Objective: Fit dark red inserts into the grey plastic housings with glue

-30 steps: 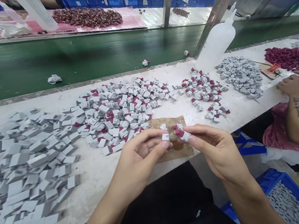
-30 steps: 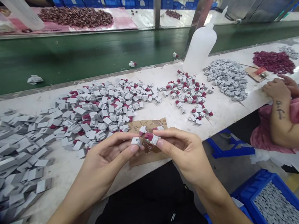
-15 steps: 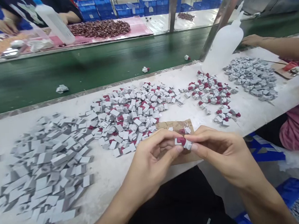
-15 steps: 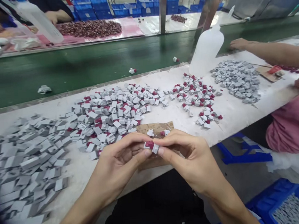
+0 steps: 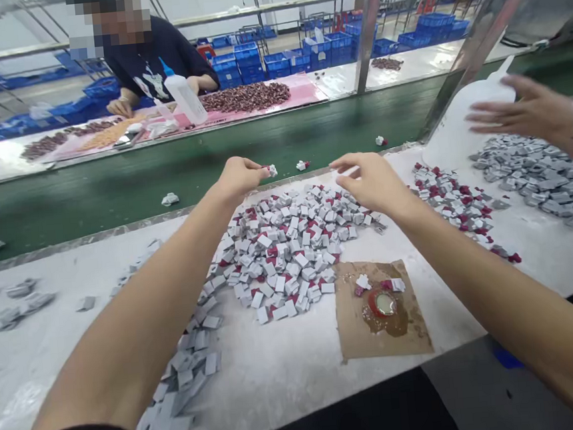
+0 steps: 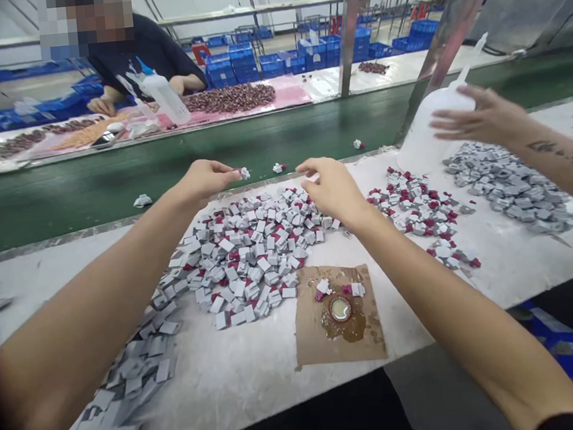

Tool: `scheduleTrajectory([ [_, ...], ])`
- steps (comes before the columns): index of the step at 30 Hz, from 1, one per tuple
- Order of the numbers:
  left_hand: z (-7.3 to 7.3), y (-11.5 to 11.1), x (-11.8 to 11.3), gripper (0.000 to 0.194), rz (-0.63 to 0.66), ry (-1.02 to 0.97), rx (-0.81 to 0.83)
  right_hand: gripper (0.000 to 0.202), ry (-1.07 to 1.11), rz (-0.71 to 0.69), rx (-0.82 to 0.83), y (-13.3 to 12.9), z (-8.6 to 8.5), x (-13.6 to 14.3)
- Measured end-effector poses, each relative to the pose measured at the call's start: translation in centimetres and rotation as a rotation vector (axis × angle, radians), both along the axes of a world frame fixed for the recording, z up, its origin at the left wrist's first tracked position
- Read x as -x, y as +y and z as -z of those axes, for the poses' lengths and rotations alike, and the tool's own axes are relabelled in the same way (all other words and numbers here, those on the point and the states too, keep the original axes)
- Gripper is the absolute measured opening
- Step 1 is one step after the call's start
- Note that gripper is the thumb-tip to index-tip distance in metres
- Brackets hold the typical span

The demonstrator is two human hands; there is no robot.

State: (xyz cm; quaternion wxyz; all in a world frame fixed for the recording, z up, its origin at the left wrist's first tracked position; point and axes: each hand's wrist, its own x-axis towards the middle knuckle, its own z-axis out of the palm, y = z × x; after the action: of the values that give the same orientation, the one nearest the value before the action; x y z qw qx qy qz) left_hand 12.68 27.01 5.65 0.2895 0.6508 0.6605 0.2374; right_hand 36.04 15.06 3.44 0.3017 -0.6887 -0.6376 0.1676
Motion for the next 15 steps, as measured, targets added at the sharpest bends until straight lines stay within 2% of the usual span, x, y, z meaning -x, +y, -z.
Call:
scheduleTrajectory([
  [2, 1.1, 3.0, -1.0, 0.02, -0.006, 0.012, 0.05, 0.043, -0.066, -0.035, 0.025, 5.4, 0.6, 1.1],
  [4, 2.0, 4.8, -2.2, 0.034, -0.011, 0.013, 0.092, 0.039, -0.103, -0.073, 0.039, 9.9, 1.4, 2.5],
  [6, 2.5, 5.7, -3.2, 0.041, -0.001, 0.001, 0.122, 0.033, -0.139, -0.119, 0.067, 13.3, 2.2, 3.9],
  [8, 2.8, 5.9, -3.9, 0.041, 0.025, -0.011, 0.139, 0.037, -0.159, -0.158, 0.103, 15.5, 2.8, 5.1],
  [10, 2.8, 5.9, -4.0, 0.04, 0.053, 0.005, 0.153, 0.03, -0.16, -0.168, 0.124, 16.4, 3.0, 5.8],
  [12, 2.6, 5.7, -3.3, 0.039, 0.068, 0.06, 0.169, 0.019, -0.14, -0.151, 0.113, 16.1, 2.6, 6.0],
  [15, 1.4, 4.6, -0.5, 0.036, 0.09, 0.172, 0.166, 0.028, -0.078, -0.125, 0.089, 13.3, 1.1, 4.5],
])
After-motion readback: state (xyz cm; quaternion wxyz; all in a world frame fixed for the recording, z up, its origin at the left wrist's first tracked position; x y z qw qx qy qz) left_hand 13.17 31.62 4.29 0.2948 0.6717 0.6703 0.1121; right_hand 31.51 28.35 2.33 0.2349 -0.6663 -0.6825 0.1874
